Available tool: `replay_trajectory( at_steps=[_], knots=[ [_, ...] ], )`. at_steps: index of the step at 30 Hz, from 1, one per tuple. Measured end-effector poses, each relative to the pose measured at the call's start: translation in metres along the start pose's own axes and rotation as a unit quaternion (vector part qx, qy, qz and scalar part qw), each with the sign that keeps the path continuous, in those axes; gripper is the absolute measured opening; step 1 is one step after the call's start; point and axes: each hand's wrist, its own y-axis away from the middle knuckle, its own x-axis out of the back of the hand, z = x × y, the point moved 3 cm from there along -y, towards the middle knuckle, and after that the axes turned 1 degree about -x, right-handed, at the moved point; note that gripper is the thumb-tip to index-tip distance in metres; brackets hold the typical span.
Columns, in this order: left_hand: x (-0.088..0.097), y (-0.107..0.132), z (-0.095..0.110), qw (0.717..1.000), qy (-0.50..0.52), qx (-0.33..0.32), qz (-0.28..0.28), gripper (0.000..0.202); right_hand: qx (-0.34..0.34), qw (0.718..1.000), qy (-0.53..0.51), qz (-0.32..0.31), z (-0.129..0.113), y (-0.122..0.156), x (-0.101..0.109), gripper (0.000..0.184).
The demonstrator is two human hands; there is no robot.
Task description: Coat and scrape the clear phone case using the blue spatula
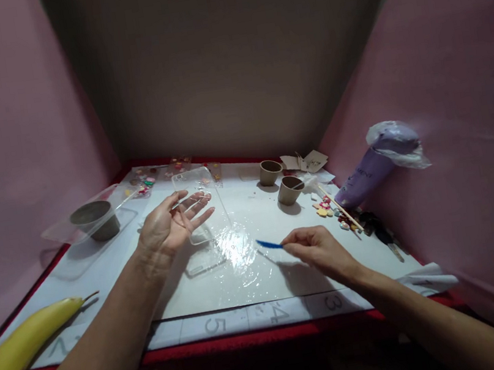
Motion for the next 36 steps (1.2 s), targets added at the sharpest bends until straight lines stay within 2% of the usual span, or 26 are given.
replay_trajectory(
  at_steps=[2,4,9,11,14,18,22,26,29,33,36],
  knots=[
    [-0.001,0.001,0.000,1.000,0.002,0.003,-0.001,0.014,0.001,0.999,0.033,0.043,0.004,-0.003,0.011,0.019],
    [-0.002,0.001,0.000,1.000,0.003,0.006,-0.006,0.014,0.003,0.997,0.054,0.051,0.007,-0.002,0.012,0.018],
    [-0.001,0.000,0.000,1.000,-0.002,0.003,0.000,0.015,-0.001,0.999,0.027,-0.016,-0.004,0.014,-0.014,0.019],
    [0.000,0.000,0.000,1.000,-0.005,0.003,0.003,0.014,-0.008,1.000,0.007,-0.024,-0.008,0.018,-0.016,0.018],
    [0.000,0.000,0.000,1.000,-0.003,0.005,0.003,0.015,-0.004,1.000,0.002,0.011,-0.004,0.016,-0.001,0.017],
    [-0.001,0.002,0.000,1.000,-0.004,0.003,0.001,0.015,-0.011,0.997,0.048,0.061,0.011,0.015,0.018,0.017],
    [-0.002,0.003,-0.001,1.000,-0.007,0.004,0.012,0.015,-0.021,0.999,0.033,0.025,0.011,0.025,0.000,0.017],
    [-0.002,0.001,0.000,1.000,-0.005,0.005,0.013,0.016,-0.044,0.998,-0.034,-0.016,0.005,0.034,-0.019,0.016],
    [-0.001,0.000,0.000,1.000,-0.005,0.006,0.014,0.016,-0.066,0.996,-0.053,-0.002,0.008,0.033,-0.010,0.017],
    [-0.003,0.002,0.000,1.000,-0.002,0.005,0.007,0.017,-0.062,0.996,-0.012,0.059,0.016,0.032,0.013,0.017],
    [-0.004,0.003,0.000,1.000,0.002,0.009,0.004,0.017,-0.073,0.996,-0.010,0.051,0.020,0.035,0.012,0.016]
  ],
)
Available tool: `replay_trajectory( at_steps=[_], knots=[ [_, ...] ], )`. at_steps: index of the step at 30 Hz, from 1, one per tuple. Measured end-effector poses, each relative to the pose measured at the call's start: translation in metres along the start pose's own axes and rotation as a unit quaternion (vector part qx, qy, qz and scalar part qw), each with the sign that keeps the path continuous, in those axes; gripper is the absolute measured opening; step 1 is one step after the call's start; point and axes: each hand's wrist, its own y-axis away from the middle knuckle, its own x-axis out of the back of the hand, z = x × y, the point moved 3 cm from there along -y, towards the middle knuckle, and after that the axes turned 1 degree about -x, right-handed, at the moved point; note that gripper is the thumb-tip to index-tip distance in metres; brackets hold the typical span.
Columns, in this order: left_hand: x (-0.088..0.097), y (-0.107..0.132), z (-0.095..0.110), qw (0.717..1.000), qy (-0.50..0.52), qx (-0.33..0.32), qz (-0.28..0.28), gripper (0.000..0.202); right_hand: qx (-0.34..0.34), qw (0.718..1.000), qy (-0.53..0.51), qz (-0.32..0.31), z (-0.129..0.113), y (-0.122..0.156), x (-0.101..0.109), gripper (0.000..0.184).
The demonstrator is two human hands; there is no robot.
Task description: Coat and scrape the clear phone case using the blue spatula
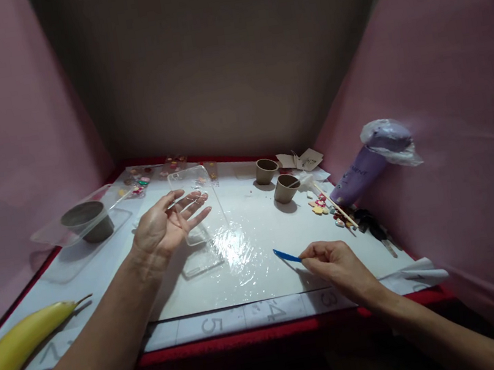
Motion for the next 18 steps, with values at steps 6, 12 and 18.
replay_trajectory(
  at_steps=[6,12,18],
  knots=[
    [0.002,-0.001,0.000,1.000,-0.002,-0.001,0.007,0.017,-0.026,0.998,-0.027,-0.059,-0.003,0.009,-0.029,0.011],
    [0.003,-0.002,-0.001,1.000,-0.006,-0.004,-0.009,0.015,-0.057,0.977,-0.162,-0.122,-0.032,0.007,-0.041,0.015],
    [0.003,-0.002,-0.006,0.999,-0.010,0.025,-0.035,0.010,0.174,0.981,-0.085,0.031,-0.064,0.001,-0.033,0.023]
  ],
)
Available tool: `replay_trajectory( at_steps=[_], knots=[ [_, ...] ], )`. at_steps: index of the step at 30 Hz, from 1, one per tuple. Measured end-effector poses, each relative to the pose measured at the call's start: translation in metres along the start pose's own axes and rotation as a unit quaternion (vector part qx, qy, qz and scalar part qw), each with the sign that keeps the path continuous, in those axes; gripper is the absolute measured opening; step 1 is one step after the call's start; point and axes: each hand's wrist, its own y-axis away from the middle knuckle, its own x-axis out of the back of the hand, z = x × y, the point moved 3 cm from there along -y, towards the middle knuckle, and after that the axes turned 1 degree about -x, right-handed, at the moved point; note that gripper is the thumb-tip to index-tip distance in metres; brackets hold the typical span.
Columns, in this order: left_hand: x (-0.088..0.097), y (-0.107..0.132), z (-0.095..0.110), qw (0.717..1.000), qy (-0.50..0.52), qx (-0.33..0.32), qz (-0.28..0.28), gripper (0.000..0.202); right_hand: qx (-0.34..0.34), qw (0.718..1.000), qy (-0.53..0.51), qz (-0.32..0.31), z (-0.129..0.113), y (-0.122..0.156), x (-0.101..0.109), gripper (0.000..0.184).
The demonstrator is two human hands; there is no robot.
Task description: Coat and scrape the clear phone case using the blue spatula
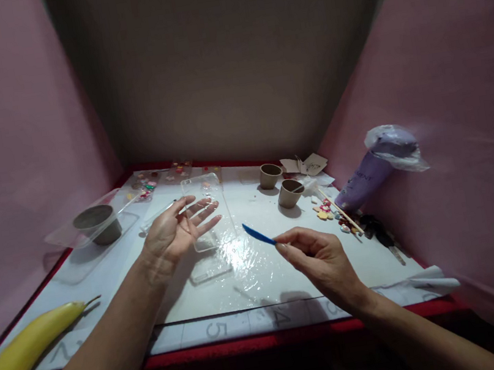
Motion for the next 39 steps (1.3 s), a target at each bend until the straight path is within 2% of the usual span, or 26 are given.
replay_trajectory(
  at_steps=[2,4,6,10,13,16,18,22,24,28,31,35,39],
  knots=[
    [0.000,0.000,-0.002,1.000,0.004,0.022,-0.015,0.009,0.129,0.984,0.113,0.042,-0.007,-0.005,-0.002,0.020],
    [0.000,0.000,-0.004,0.999,0.008,0.039,-0.026,0.009,0.247,0.943,0.216,0.064,-0.011,-0.009,-0.007,0.021],
    [-0.001,0.000,-0.005,0.998,0.007,0.052,-0.029,0.010,0.334,0.894,0.291,0.063,-0.012,-0.014,-0.015,0.024],
    [-0.002,0.001,-0.006,0.997,0.001,0.062,-0.039,0.011,0.455,0.787,0.414,0.048,-0.013,-0.021,-0.032,0.026],
    [-0.003,0.002,-0.007,0.997,-0.001,0.066,-0.042,0.012,0.519,0.702,0.486,0.051,-0.012,-0.024,-0.041,0.025],
    [-0.004,0.002,-0.006,0.997,-0.009,0.068,-0.033,0.014,0.552,0.652,0.518,0.045,-0.012,-0.021,-0.042,0.023],
    [-0.004,0.002,-0.005,0.997,-0.009,0.065,-0.031,0.015,0.563,0.642,0.519,0.036,-0.012,-0.017,-0.040,0.022],
    [-0.004,0.002,-0.003,0.998,0.006,0.054,-0.026,0.015,0.568,0.649,0.506,0.022,-0.010,-0.007,-0.032,0.021],
    [-0.004,0.002,-0.002,0.999,0.006,0.045,-0.022,0.014,0.566,0.664,0.487,0.024,-0.009,-0.003,-0.027,0.020],
    [-0.005,0.003,-0.001,0.999,-0.006,0.032,-0.037,0.010,0.535,0.721,0.437,0.058,-0.006,-0.005,-0.020,0.017],
    [-0.006,0.004,-0.004,0.996,-0.023,0.044,-0.070,0.010,0.512,0.738,0.431,0.089,-0.008,-0.016,-0.019,0.017],
    [-0.009,0.008,-0.007,0.991,-0.046,0.067,-0.104,0.014,0.505,0.723,0.454,0.127,-0.010,-0.036,-0.021,0.020],
    [-0.013,0.012,-0.008,0.987,-0.062,0.076,-0.130,0.016,0.520,0.695,0.477,0.140,-0.011,-0.048,-0.028,0.019]
  ],
)
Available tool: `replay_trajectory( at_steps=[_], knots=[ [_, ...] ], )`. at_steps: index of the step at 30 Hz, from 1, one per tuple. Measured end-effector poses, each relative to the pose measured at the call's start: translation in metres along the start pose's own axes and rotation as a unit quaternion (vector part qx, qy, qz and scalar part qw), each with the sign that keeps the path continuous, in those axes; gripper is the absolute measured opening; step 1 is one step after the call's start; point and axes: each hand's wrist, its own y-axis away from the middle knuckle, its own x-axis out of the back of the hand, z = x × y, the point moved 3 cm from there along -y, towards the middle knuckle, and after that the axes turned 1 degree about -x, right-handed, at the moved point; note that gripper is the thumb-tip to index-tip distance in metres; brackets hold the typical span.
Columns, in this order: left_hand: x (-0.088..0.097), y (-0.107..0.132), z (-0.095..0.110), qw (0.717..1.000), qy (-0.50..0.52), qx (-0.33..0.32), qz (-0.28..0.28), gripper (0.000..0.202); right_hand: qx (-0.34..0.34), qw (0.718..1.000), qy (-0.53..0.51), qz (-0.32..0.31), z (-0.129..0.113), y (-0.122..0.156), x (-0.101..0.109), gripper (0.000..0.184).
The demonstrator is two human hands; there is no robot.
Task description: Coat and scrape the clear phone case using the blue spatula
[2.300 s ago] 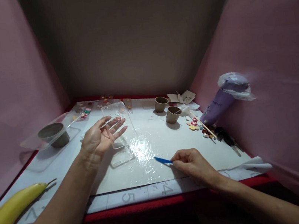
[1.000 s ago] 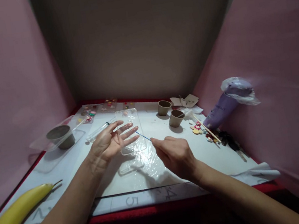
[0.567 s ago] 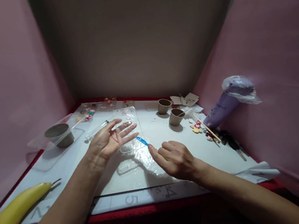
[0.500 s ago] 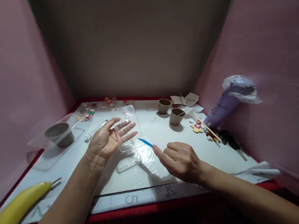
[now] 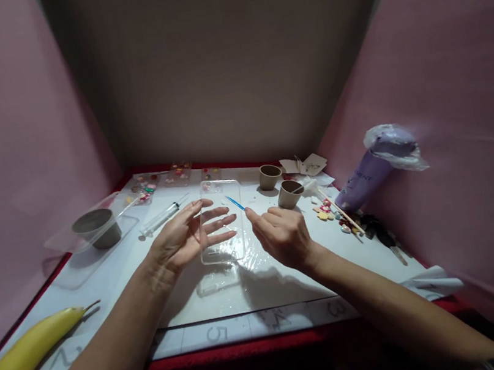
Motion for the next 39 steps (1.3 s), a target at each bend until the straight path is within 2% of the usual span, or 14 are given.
replay_trajectory(
  at_steps=[3,9,13,17,21,26,29,34,39],
  knots=[
    [-0.001,0.001,0.000,1.000,0.003,-0.003,-0.002,0.017,0.049,0.999,-0.002,0.009,-0.011,0.000,0.000,0.019],
    [0.001,-0.001,0.001,0.999,-0.004,-0.008,0.035,0.015,0.116,0.993,-0.025,-0.017,-0.030,0.009,0.014,0.019],
    [0.002,-0.001,0.001,1.000,0.000,-0.004,0.029,0.016,0.095,0.995,-0.025,0.007,-0.016,0.009,0.014,0.018],
    [0.001,-0.001,-0.002,1.000,0.007,0.019,0.013,0.015,0.060,0.998,0.009,0.020,0.000,0.003,0.003,0.019],
    [0.001,0.000,-0.004,1.000,0.007,0.028,0.005,0.015,0.088,0.996,-0.008,0.010,-0.010,0.002,0.000,0.018],
    [0.003,-0.002,-0.003,1.000,-0.003,0.019,0.021,0.014,0.158,0.986,-0.060,-0.013,-0.032,0.011,0.016,0.018],
    [0.002,-0.002,-0.002,1.000,-0.003,0.021,0.018,0.012,0.154,0.986,-0.065,-0.005,-0.026,0.012,0.020,0.019],
    [0.002,-0.001,-0.004,0.999,-0.020,0.043,-0.001,0.013,0.103,0.994,-0.027,0.009,-0.007,0.004,0.007,0.019],
    [0.004,-0.003,-0.004,0.999,-0.021,0.044,0.007,0.010,0.164,0.985,-0.056,-0.013,-0.022,0.010,0.009,0.020]
  ],
)
